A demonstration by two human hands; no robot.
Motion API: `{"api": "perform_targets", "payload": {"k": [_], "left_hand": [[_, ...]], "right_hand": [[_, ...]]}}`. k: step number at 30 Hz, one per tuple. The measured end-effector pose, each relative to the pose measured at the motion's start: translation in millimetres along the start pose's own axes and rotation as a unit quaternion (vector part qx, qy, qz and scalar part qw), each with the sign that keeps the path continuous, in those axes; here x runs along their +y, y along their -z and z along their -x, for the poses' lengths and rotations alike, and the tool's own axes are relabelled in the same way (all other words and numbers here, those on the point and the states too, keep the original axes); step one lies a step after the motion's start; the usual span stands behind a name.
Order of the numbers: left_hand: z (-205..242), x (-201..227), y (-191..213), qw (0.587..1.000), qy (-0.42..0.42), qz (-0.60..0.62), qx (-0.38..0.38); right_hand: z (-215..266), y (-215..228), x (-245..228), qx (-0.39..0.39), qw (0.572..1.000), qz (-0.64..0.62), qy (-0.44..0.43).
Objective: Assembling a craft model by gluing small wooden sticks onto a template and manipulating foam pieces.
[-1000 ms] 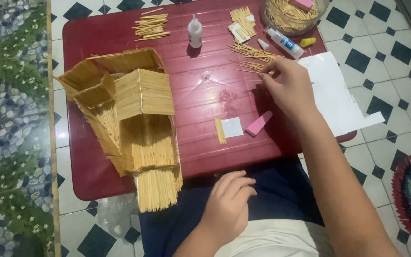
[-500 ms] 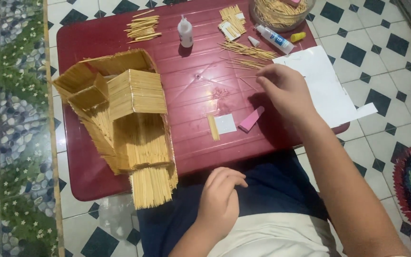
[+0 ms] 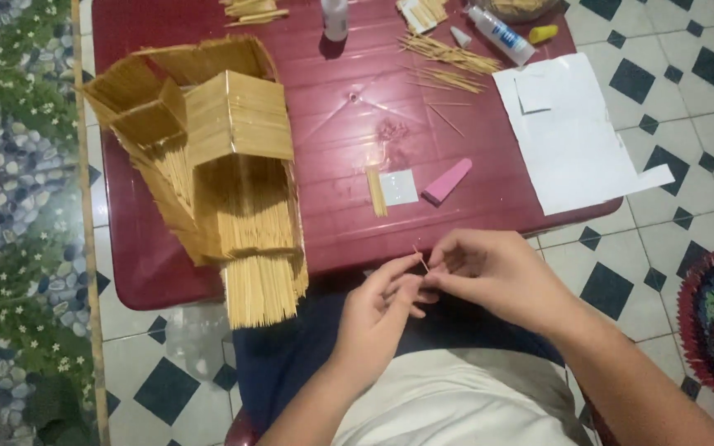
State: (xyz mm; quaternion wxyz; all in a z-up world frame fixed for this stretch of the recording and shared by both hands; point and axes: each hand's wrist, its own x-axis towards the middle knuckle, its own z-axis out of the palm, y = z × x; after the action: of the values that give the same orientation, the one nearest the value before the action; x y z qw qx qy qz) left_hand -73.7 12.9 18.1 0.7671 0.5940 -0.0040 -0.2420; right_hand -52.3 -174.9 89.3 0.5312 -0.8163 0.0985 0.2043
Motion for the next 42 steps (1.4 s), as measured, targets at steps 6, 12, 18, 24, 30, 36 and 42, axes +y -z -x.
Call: {"api": "perform_targets", "payload": {"k": [6,12,18,24,30,36,42], "left_hand": [[4.5,-23.2,-10.2,0.993,-0.024,0.007,0.112],[4.5,-15.4,-6.4,0.998,-0.035,0.0,0.054],[4.9,6.7,-0.1,0.999,0.013,0.047,-0.018],[-1.2,-14.2,4.3,0.989,0.013,0.141,-0.047],[-6.9,-21.3,2.6,0.989,0.012,0.141,-0.03],[-9.8,-37.6,8.3,0.993,-0.017,0.108,-0.041],[-5.5,-31.9,5.6,0.995,-0.037,0.081,-0.048]], "right_hand": [[12.6,-22.0,7.8,0.015,0.978,0.187,0.089],[-29.9,31.5,-4.0,0.065,0.928,0.284,0.234],[-83.0,47.0,33.4,0.145,0.813,0.492,0.275],[-41.5,36.1,14.9,0.199,0.891,0.296,0.28],[-0.2,-19.0,78.3,0.212,0.843,0.242,0.431],[15.7,-41.7,53.1,0.247,0.897,0.156,0.331],[9.1,-63.0,101.0,0.266,0.869,0.134,0.395]]}}
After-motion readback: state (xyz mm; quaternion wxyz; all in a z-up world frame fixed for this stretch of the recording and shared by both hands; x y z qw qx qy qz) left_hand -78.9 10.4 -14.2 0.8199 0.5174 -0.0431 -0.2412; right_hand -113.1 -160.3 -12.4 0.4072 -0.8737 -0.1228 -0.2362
